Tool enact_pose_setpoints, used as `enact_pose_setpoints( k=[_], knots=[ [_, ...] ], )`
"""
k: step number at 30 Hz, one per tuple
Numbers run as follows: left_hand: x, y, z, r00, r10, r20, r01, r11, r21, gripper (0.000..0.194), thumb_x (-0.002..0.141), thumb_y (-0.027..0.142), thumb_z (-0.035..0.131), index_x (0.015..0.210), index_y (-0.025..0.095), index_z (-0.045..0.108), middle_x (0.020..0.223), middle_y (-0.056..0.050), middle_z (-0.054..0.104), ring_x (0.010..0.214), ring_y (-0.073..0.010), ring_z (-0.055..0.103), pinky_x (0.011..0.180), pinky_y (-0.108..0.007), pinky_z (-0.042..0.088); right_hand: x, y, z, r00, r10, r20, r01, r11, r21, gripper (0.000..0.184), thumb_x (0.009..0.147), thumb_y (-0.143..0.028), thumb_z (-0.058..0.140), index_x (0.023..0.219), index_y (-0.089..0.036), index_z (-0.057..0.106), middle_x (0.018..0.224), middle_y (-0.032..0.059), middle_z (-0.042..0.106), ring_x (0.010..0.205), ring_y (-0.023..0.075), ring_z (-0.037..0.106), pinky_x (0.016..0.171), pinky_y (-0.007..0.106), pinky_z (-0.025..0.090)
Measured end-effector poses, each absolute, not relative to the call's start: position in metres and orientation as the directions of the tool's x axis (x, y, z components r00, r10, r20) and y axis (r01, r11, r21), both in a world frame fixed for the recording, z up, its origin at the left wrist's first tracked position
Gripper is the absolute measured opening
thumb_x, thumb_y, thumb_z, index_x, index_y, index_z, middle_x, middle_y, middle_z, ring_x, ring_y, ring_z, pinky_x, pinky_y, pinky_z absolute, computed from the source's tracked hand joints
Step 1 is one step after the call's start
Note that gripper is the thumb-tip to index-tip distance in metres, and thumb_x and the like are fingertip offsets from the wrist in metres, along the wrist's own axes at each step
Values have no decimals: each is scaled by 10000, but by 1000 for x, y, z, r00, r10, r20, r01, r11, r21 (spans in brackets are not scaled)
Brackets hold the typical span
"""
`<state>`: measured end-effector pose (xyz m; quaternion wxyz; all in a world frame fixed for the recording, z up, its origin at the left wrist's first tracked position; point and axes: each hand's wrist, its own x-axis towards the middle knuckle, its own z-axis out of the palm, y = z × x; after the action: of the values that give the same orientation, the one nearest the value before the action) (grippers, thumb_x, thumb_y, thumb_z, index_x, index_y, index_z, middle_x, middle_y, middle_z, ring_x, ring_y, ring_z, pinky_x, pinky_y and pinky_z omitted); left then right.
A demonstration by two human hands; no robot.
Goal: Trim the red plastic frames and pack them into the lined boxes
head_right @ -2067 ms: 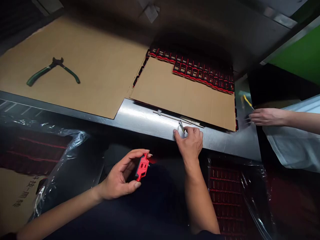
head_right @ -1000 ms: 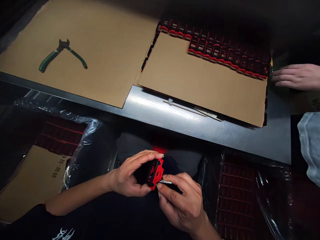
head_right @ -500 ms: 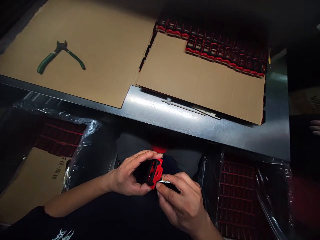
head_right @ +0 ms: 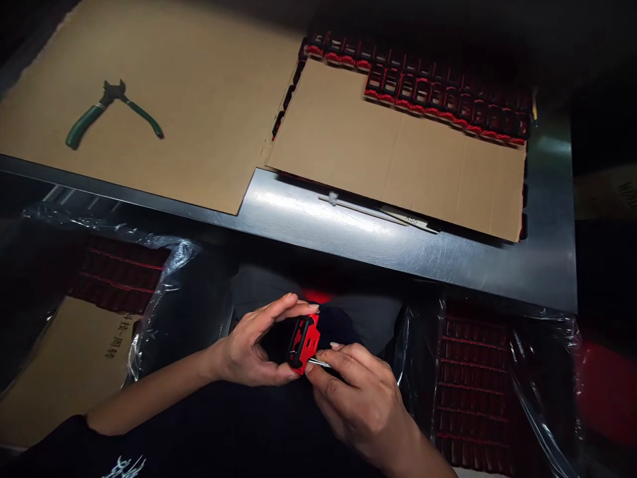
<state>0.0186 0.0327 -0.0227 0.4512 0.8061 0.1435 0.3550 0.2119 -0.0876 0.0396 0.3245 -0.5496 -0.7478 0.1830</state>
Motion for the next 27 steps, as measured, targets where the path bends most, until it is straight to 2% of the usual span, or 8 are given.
enact_pose_setpoints(
  k=[4,7,11,15,18,21,24,27],
  knots=[
    [15,27,-30,689,631,356,-160,-347,924,1037,767,344,828,1581,154,212,1321,-216,659,1144,-270,704,1008,-397,581,219,-83,36,-145,937,318,674,328,-662,228,912,-75,642,1101,-181,713,961,68,799,814,177,744,723,301,636],
    [13,24,-34,639,701,315,-245,-204,948,994,802,360,799,1586,205,208,1368,-209,607,1225,-299,652,1042,-450,552,245,-62,21,11,925,380,751,243,-614,259,874,-104,699,1103,-225,716,922,44,795,754,182,726,657,315,601],
    [12,25,-31,606,715,348,-318,-184,930,954,826,314,772,1584,242,197,1364,-183,557,1273,-325,609,1062,-517,527,292,-17,-13,184,866,466,907,33,-421,183,857,-284,746,1029,-221,744,844,47,785,689,208,678,643,348,567],
    [9,24,-30,571,728,379,-323,-225,919,934,820,283,771,1577,220,229,1335,-169,505,1294,-332,583,1075,-523,517,304,3,-20,239,855,460,937,-79,-339,174,873,-340,719,987,-215,758,1004,81,792,870,264,701,769,404,562],
    [6,23,-30,564,725,396,-269,-293,918,889,806,272,769,1555,186,298,1319,-178,492,1271,-341,589,1050,-533,533,274,-11,2,353,829,434,831,-64,-553,117,874,-259,708,967,-216,765,988,85,792,888,251,722,811,402,569],
    [5,25,-27,592,681,431,-164,-422,892,871,777,225,762,1539,197,340,1303,-188,543,1220,-337,608,988,-541,565,229,-31,26,254,967,38,409,-72,-910,175,885,-216,647,1012,-209,767,904,69,801,772,202,752,682,316,607],
    [4,29,-24,627,618,475,-112,-531,840,879,765,205,759,1538,175,340,1311,-203,555,1202,-336,621,942,-514,591,197,-39,36,21,973,-229,58,-229,-972,260,856,-202,634,1083,-189,760,921,70,814,780,206,779,677,298,631],
    [4,32,-24,646,551,528,-123,-608,784,857,795,203,745,1541,151,326,1345,-217,545,1215,-325,629,940,-484,605,185,-39,34,17,956,-293,-3,-293,-956,274,834,-170,629,1065,-193,775,874,44,817,753,204,785,702,298,636]
  ],
)
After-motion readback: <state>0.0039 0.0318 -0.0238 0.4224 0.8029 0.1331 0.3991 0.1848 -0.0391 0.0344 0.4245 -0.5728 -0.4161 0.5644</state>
